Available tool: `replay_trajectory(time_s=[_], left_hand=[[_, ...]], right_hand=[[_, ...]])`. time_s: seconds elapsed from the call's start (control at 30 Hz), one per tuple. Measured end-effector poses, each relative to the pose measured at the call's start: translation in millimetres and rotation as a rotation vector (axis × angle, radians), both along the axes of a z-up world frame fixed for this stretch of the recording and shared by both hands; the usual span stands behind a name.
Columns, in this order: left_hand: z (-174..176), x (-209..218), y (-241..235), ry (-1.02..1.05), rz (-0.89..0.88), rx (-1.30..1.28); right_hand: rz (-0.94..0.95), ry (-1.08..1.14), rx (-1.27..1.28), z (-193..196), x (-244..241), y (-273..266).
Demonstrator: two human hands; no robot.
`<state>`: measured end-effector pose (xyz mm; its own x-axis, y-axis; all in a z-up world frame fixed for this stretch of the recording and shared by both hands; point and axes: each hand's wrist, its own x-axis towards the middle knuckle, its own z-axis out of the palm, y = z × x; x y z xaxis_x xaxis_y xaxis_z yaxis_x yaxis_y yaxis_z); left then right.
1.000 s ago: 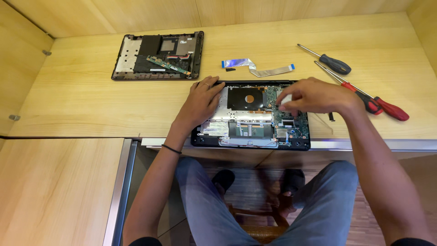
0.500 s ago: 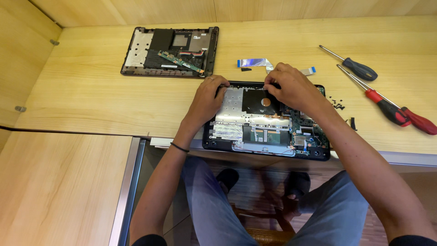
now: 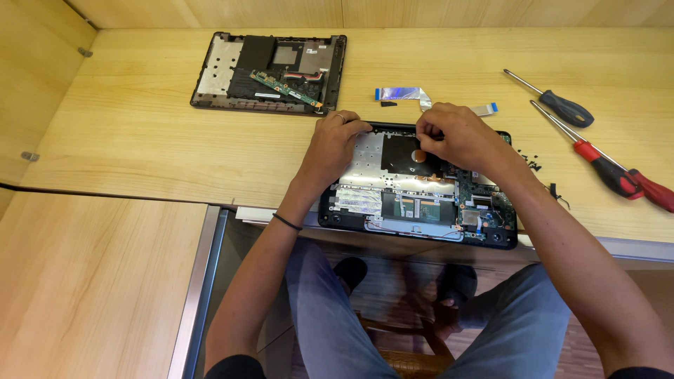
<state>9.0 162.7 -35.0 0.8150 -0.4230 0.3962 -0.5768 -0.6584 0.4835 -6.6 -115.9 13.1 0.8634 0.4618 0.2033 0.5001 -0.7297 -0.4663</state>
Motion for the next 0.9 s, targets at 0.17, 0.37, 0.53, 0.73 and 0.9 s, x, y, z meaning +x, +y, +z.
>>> replay_trajectory(time_s=[0.17,0.37,0.53,0.73,0.9], left_hand=[[7.0,-1.8,-1.8,0.023,-0.007,0.019],[9.5,-0.5,-11.0,0.076,0.007,0.127],[14.3,-1.1,-12.3,0.115,-0.017,0.138],[18.1,0.6,-13.4,0.123,-0.02,0.183],[18.1,2.5,-15.4,0.091,-0.007,0.209]], right_hand=[[0.018,-0.072,0.004,-5.0,0.8,-7.5],[0.056,-0.058,0.061,-5.0,-1.9,-5.2],[0.069,-0.053,0.076,-7.1,-0.2,-4.4],[0.039,0.059,0.114,-4.8,2.5,-1.1],[0.047,0.106,0.085,-3.2,4.5,1.0]])
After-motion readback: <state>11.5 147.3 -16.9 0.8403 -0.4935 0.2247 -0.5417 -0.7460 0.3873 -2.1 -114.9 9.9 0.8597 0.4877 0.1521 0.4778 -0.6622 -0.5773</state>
